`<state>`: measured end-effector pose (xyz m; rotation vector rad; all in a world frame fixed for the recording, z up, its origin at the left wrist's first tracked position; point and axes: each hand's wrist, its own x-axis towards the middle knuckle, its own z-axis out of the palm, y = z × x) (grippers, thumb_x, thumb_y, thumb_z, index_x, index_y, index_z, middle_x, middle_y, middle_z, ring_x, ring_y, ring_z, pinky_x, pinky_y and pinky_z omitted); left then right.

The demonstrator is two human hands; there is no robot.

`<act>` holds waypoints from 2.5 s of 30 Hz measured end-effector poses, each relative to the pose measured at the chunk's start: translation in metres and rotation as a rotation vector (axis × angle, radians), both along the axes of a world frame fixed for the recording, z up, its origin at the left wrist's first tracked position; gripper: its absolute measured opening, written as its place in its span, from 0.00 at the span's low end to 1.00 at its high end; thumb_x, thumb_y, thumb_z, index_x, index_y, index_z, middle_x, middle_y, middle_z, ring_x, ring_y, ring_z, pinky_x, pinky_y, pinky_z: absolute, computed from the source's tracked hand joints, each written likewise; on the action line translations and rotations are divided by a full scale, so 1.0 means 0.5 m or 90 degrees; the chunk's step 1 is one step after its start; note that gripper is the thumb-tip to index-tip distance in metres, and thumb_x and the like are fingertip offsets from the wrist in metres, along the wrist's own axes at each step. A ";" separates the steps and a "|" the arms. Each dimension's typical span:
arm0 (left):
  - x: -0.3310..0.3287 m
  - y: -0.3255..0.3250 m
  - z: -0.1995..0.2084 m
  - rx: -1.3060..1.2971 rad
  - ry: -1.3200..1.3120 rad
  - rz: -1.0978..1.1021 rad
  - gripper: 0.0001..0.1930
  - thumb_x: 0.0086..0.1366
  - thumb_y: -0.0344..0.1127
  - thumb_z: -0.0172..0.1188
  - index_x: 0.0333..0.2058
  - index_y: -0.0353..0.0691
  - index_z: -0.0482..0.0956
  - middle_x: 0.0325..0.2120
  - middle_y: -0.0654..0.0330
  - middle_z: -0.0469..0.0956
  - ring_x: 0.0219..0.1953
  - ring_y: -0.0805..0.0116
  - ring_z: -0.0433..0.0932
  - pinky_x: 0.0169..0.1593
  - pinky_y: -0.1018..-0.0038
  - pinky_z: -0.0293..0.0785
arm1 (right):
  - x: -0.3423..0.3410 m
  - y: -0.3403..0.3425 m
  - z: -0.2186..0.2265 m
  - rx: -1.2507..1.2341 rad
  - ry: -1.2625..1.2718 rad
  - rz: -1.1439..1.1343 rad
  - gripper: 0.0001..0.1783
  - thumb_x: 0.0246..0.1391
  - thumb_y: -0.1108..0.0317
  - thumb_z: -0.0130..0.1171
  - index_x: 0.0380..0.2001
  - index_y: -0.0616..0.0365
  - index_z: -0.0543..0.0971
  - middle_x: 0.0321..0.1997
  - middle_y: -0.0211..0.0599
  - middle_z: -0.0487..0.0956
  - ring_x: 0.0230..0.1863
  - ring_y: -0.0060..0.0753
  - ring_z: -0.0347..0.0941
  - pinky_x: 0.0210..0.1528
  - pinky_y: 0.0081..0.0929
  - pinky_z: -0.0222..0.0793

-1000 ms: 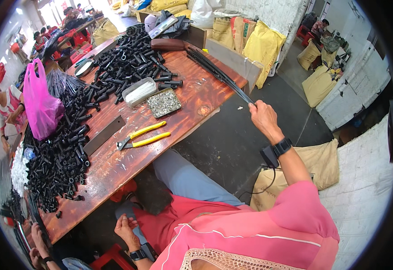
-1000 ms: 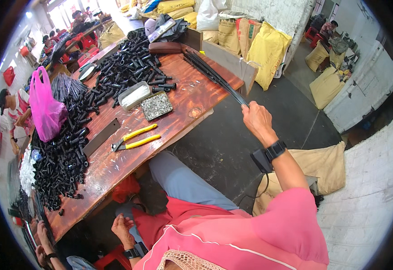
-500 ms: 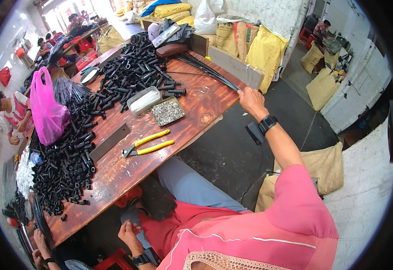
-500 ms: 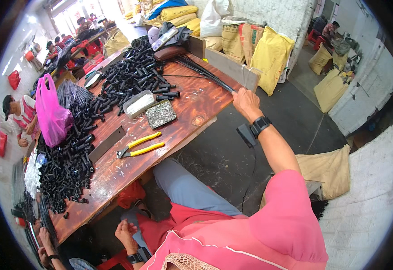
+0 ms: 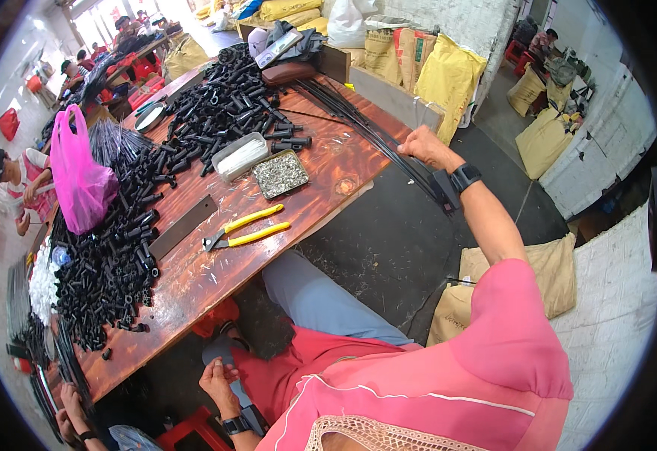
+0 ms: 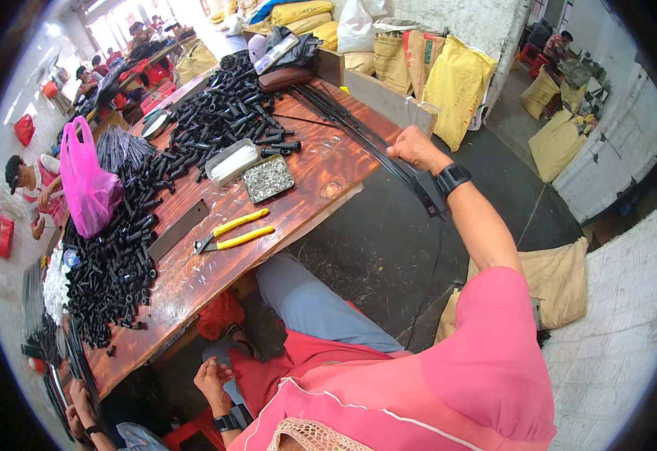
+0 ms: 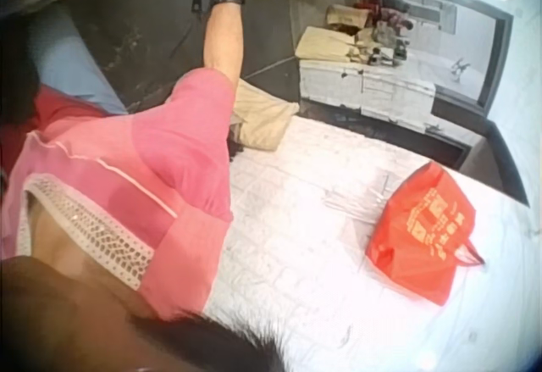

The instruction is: The recorder is assembling umbrella ribs and hubs at a shared work table using pliers.

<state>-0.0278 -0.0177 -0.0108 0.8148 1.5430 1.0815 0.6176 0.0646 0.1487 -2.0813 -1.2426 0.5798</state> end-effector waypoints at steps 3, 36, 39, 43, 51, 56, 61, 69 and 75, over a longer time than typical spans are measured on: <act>-0.003 -0.001 0.001 -0.016 0.005 0.004 0.10 0.66 0.33 0.56 0.41 0.32 0.78 0.22 0.57 0.79 0.19 0.71 0.78 0.22 0.76 0.75 | -0.003 0.010 0.018 -0.019 0.063 -0.041 0.15 0.51 0.65 0.60 0.20 0.69 0.79 0.13 0.33 0.72 0.13 0.22 0.65 0.14 0.24 0.58; -0.037 0.011 -0.009 0.028 -0.008 0.013 0.10 0.66 0.36 0.57 0.40 0.35 0.78 0.22 0.59 0.78 0.19 0.72 0.77 0.21 0.76 0.74 | -0.020 0.016 0.106 -0.023 -0.687 -0.070 0.16 0.55 0.62 0.55 0.31 0.67 0.81 0.33 0.59 0.80 0.37 0.53 0.80 0.35 0.43 0.75; -0.035 0.017 -0.001 0.037 -0.013 0.016 0.10 0.66 0.36 0.57 0.40 0.35 0.78 0.22 0.59 0.79 0.19 0.72 0.77 0.21 0.76 0.74 | -0.005 -0.005 0.123 -0.016 -0.753 -0.122 0.16 0.56 0.61 0.54 0.34 0.65 0.81 0.36 0.57 0.81 0.40 0.55 0.79 0.38 0.45 0.75; -0.030 0.026 0.012 0.049 -0.008 0.015 0.10 0.66 0.35 0.56 0.40 0.34 0.79 0.22 0.59 0.78 0.19 0.72 0.77 0.21 0.77 0.74 | 0.006 -0.030 0.147 -0.021 -0.544 -0.177 0.16 0.52 0.59 0.59 0.32 0.64 0.81 0.35 0.56 0.81 0.40 0.55 0.79 0.41 0.46 0.73; -0.026 0.022 0.038 0.072 0.003 0.017 0.10 0.66 0.34 0.56 0.40 0.33 0.79 0.21 0.58 0.78 0.18 0.72 0.76 0.21 0.78 0.73 | 0.083 -0.058 0.197 0.037 -0.387 -0.204 0.26 0.42 0.47 0.67 0.17 0.65 0.79 0.18 0.49 0.76 0.21 0.41 0.74 0.27 0.39 0.66; -0.021 0.010 0.047 0.060 0.034 -0.004 0.11 0.66 0.35 0.57 0.39 0.33 0.80 0.21 0.59 0.78 0.18 0.72 0.76 0.21 0.77 0.74 | 0.069 0.008 0.179 0.276 -0.122 -0.182 0.25 0.53 0.48 0.63 0.17 0.59 0.76 0.14 0.25 0.68 0.15 0.18 0.61 0.17 0.23 0.53; 0.008 0.006 0.104 0.110 0.106 -0.014 0.12 0.66 0.35 0.57 0.40 0.32 0.80 0.22 0.58 0.78 0.20 0.74 0.76 0.23 0.78 0.74 | -0.081 0.114 0.212 0.506 0.284 -0.138 0.20 0.58 0.52 0.58 0.20 0.55 0.75 0.13 0.21 0.68 0.12 0.14 0.58 0.13 0.17 0.50; 0.098 0.026 0.239 0.195 0.063 -0.046 0.10 0.64 0.31 0.59 0.42 0.32 0.81 0.26 0.59 0.81 0.26 0.75 0.78 0.31 0.80 0.76 | -0.208 0.223 0.231 0.760 0.436 -0.012 0.22 0.55 0.51 0.64 0.21 0.59 0.76 0.13 0.22 0.68 0.12 0.12 0.61 0.12 0.16 0.50; 0.234 0.091 0.316 0.338 0.061 -0.264 0.09 0.63 0.27 0.58 0.40 0.29 0.81 0.31 0.59 0.81 0.31 0.76 0.78 0.36 0.81 0.74 | -0.206 0.242 0.058 0.594 0.436 -0.030 0.18 0.60 0.55 0.57 0.23 0.56 0.77 0.15 0.23 0.69 0.10 0.15 0.60 0.10 0.18 0.48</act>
